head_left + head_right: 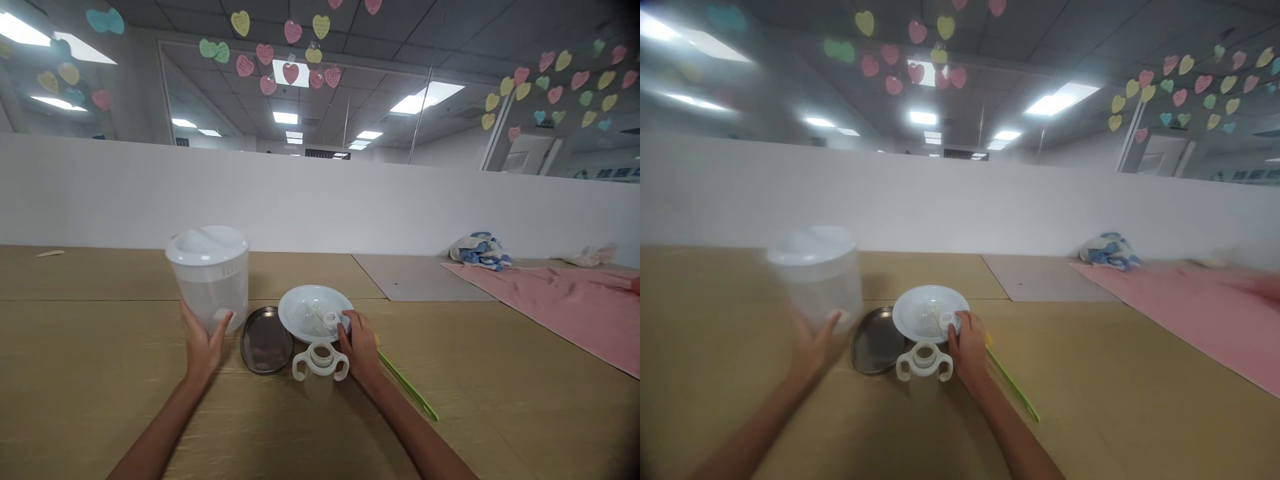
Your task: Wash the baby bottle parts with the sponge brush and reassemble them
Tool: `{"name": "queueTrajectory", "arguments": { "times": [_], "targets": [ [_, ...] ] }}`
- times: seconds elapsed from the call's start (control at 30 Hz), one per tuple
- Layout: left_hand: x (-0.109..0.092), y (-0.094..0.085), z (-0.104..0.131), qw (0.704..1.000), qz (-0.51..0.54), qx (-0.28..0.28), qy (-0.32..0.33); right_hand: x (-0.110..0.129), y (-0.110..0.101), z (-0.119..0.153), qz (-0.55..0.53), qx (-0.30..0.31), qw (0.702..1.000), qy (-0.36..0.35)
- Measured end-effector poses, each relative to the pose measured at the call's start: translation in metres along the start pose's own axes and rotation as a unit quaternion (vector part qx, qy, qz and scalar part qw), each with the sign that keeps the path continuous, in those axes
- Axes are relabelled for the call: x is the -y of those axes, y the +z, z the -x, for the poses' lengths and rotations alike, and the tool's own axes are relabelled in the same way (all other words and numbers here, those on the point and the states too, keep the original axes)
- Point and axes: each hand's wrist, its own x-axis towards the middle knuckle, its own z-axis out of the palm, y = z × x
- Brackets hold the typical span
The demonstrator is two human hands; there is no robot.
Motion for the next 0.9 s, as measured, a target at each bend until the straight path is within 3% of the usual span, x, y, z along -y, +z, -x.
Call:
{"name": "queueTrajectory", "arguments": {
  "times": [0.23,0.6,0.9],
  "targets": [
    [0.013,-0.003,-0.010,0.997,-0.005,-0.072,-0.016,-0.001,0.001,0.000,-0.007,0.009,1.000,0.004],
    [0.032,0.003,-0.010,0.999,-0.012,-0.031,-0.017,0.000,0.001,0.000,-0.006,0.010,1.000,0.012],
    [0.036,0.005,-0.010,0.999,-0.045,-0.002,0.000,0.000,0.001,0.000,-0.001,0.004,1.000,0.007]
  ]
}}
